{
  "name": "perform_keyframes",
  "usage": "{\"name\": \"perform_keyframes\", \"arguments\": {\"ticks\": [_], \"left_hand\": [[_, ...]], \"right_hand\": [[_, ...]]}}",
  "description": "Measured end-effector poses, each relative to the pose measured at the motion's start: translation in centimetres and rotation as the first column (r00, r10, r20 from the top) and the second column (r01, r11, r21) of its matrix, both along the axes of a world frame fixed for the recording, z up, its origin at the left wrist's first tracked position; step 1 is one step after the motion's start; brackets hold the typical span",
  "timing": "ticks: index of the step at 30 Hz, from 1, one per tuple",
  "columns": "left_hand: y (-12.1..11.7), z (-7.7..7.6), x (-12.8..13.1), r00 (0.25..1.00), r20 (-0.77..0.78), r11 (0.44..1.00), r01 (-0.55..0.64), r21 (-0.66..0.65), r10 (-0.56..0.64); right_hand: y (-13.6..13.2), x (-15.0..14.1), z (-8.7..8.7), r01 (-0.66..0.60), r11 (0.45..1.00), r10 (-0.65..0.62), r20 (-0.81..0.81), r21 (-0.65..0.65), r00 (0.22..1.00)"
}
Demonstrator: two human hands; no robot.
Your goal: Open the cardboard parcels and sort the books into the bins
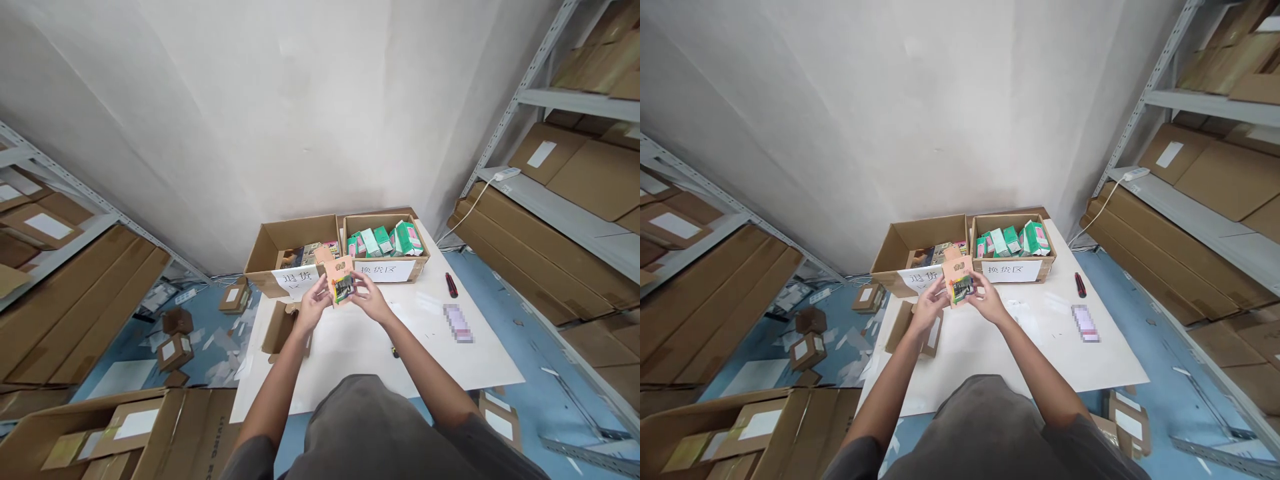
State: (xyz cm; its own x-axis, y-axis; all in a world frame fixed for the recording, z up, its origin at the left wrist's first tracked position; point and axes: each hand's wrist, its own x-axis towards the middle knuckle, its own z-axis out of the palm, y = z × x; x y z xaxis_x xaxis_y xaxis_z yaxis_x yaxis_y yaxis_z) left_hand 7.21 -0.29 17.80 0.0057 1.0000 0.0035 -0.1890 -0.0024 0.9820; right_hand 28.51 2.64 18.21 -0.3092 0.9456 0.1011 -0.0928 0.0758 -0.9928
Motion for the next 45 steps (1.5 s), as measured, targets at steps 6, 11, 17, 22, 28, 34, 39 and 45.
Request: {"name": "perform_keyframes", "arguments": {"ticks": [6, 11, 17, 22, 28, 34, 39, 45], "left_hand": [[0.7, -1.2, -3.0, 0.984, 0.105, 0.979, 0.159, -0.129, -0.146], [1.4, -1.9, -3.0, 0.981, 0.121, 0.977, 0.169, -0.127, -0.154], [2.4, -2.5, -3.6, 0.98, 0.17, 0.98, 0.131, -0.151, -0.104], [5.4, -4.2, -5.0, 0.976, 0.214, 0.972, 0.008, -0.236, 0.044], [12.2, -6.2, -7.7, 0.961, 0.138, 0.93, -0.185, -0.318, 0.238], [20.5, -7.4, -10.3, 0.931, -0.01, 0.9, -0.355, -0.253, 0.364], [25.0, -7.8, -12.2, 0.761, -0.427, 0.82, -0.568, -0.074, 0.488], [19.2, -10.6, -11.1, 0.668, -0.531, 0.838, -0.516, 0.176, 0.522]], "right_hand": [[1.6, 0.9, -1.9, -0.172, 0.952, 0.12, -0.21, -0.253, 0.97], [2.2, 0.6, -2.2, -0.186, 0.932, 0.104, -0.264, -0.31, 0.959], [3.8, -0.2, -2.4, -0.191, 0.914, 0.1, -0.258, -0.357, 0.961], [7.3, -2.5, -4.1, -0.199, 0.88, 0.073, -0.29, -0.432, 0.954], [15.2, -7.3, -6.5, -0.216, 0.815, 0.056, -0.299, -0.537, 0.953], [23.2, -12.9, -7.4, -0.211, 0.863, 0.081, -0.286, -0.459, 0.955], [27.5, -14.2, -8.7, 0.119, 0.978, -0.105, 0.093, -0.168, 0.99], [23.0, -8.4, -13.4, 0.236, 0.958, -0.266, 0.202, 0.161, 0.943]]}}
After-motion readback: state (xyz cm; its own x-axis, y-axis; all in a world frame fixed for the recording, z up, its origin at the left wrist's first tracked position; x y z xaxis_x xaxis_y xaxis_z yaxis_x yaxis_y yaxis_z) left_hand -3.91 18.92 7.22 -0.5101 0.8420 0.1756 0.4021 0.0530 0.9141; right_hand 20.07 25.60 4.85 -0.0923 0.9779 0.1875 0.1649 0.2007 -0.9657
